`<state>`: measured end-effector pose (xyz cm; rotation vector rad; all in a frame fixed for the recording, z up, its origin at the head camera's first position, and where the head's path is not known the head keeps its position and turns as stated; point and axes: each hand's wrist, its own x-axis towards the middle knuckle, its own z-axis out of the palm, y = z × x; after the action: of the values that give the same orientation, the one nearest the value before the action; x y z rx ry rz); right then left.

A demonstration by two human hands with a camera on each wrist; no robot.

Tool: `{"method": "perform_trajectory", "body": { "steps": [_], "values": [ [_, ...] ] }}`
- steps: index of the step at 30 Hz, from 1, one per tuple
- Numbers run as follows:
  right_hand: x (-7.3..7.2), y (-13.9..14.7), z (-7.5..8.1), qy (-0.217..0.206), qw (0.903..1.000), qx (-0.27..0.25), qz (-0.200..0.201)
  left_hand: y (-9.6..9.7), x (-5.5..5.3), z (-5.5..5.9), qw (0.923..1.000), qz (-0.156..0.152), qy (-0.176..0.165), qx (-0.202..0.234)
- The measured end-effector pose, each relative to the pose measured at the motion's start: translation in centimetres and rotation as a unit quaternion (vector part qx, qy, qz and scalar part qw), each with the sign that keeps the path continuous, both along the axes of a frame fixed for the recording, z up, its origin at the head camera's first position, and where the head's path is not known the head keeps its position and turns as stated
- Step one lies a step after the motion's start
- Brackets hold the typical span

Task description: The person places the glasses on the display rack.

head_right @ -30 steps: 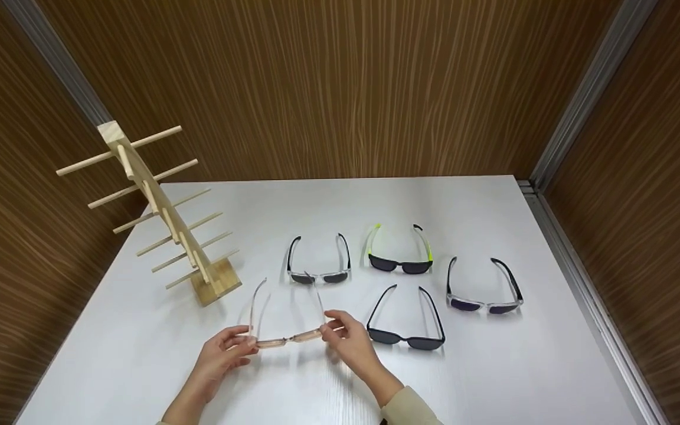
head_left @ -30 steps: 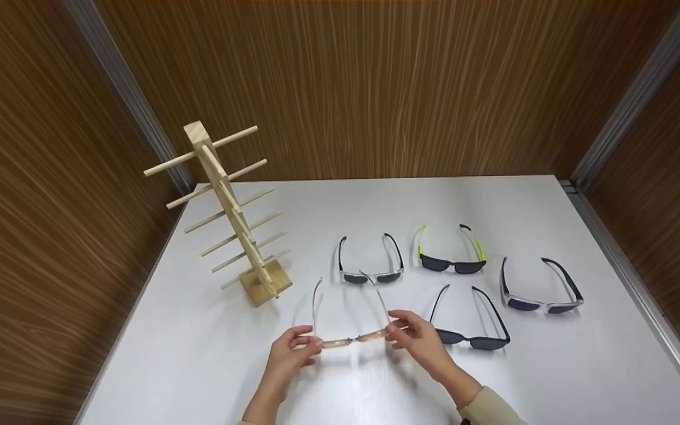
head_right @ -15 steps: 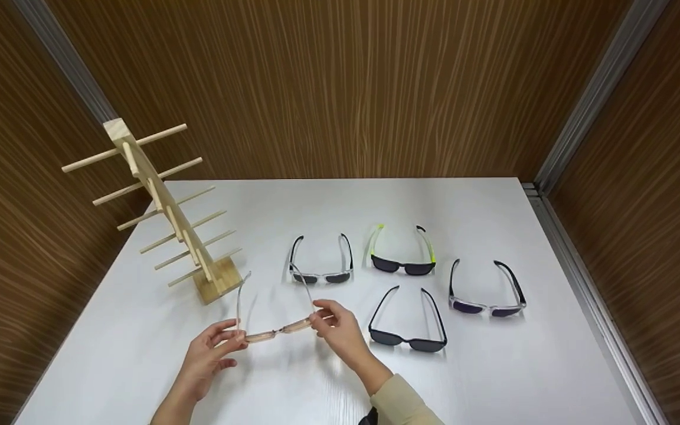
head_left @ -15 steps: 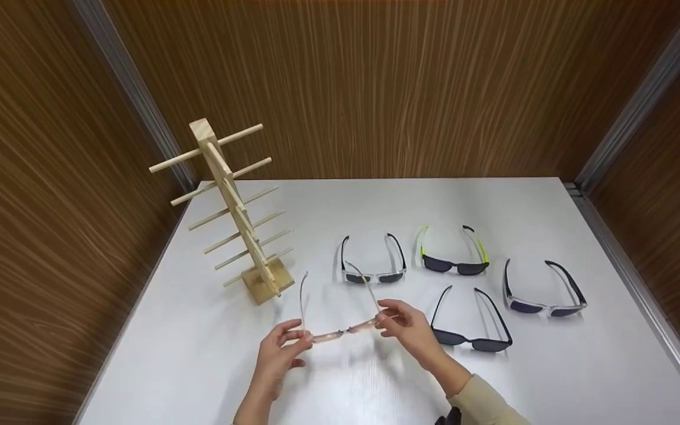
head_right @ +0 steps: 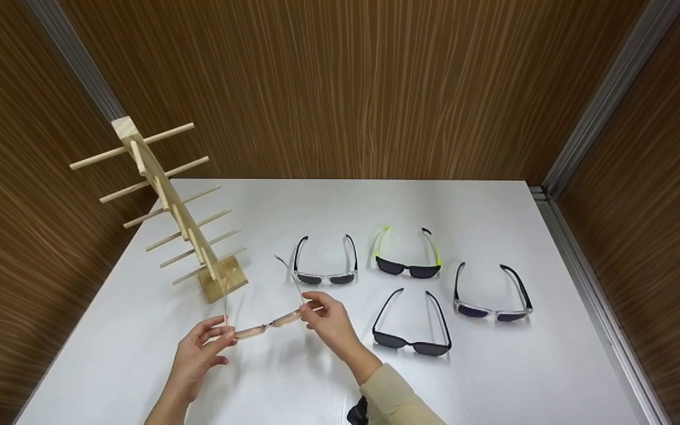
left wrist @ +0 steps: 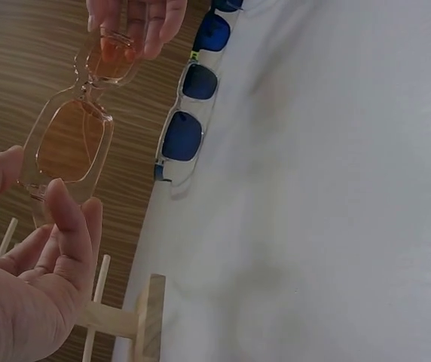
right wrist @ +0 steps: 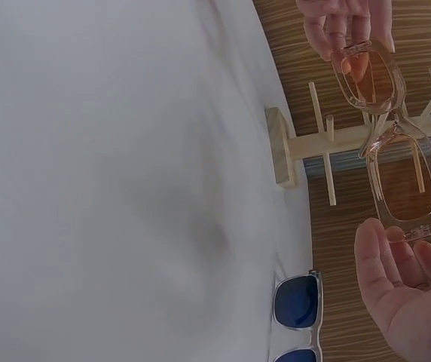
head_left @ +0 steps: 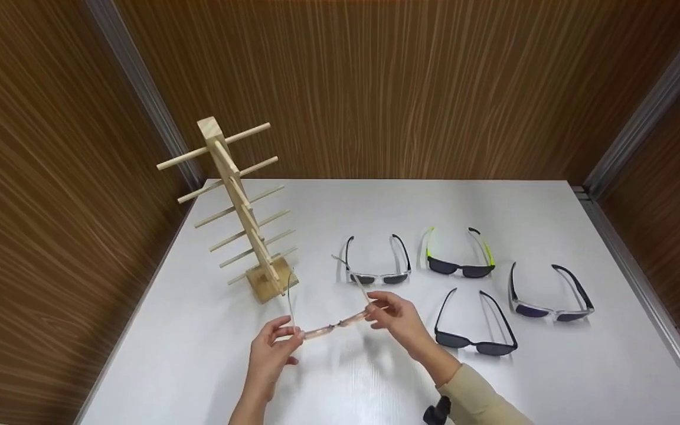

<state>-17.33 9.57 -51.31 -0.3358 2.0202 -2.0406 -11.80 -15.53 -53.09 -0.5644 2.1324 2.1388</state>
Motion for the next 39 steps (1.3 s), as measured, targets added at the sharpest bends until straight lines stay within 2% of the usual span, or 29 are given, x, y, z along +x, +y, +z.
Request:
{"method": "perform_trajectory", "body": {
  "steps": [2,7,12,16,24,28,39],
  "values": [
    [-0.2,-0.4,-0.1,-0.007,0.9999,-0.008,0.002,-0.2,0.2,0.0,0.9999,0.01,0.005,-0.005],
    [-1.3,-1.5,-1.6,-0.029,0.9993,-0.024,0.003,-0.7,0.6,-0.1,0.9992,0.035,0.014,-0.008],
    [-2.1,-2.5,-2.0,-0.021,0.9995,-0.024,0.008,-1.2,0.7,-0.3,0.9983,0.057,0.006,-0.002],
    [-2.3,-3.2,-1.5,-0.017,0.9995,-0.022,0.018,-1.6,0.9,-0.4,0.9976,0.069,0.004,-0.002],
    [-1.9,-5.2,1.2,0.001,0.9996,-0.014,0.027,-2.8,0.7,-0.1,0.9948,0.101,-0.012,-0.01],
    [-2.2,-5.9,1.4,0.008,0.9998,-0.006,0.019,-3.0,0.5,-0.2,0.994,0.109,-0.009,-0.007],
    [-3.5,-8.3,1.4,-0.015,0.9997,-0.017,-0.006,-4.3,-0.5,0.0,0.9904,0.138,-0.007,-0.004]
  ]
}}
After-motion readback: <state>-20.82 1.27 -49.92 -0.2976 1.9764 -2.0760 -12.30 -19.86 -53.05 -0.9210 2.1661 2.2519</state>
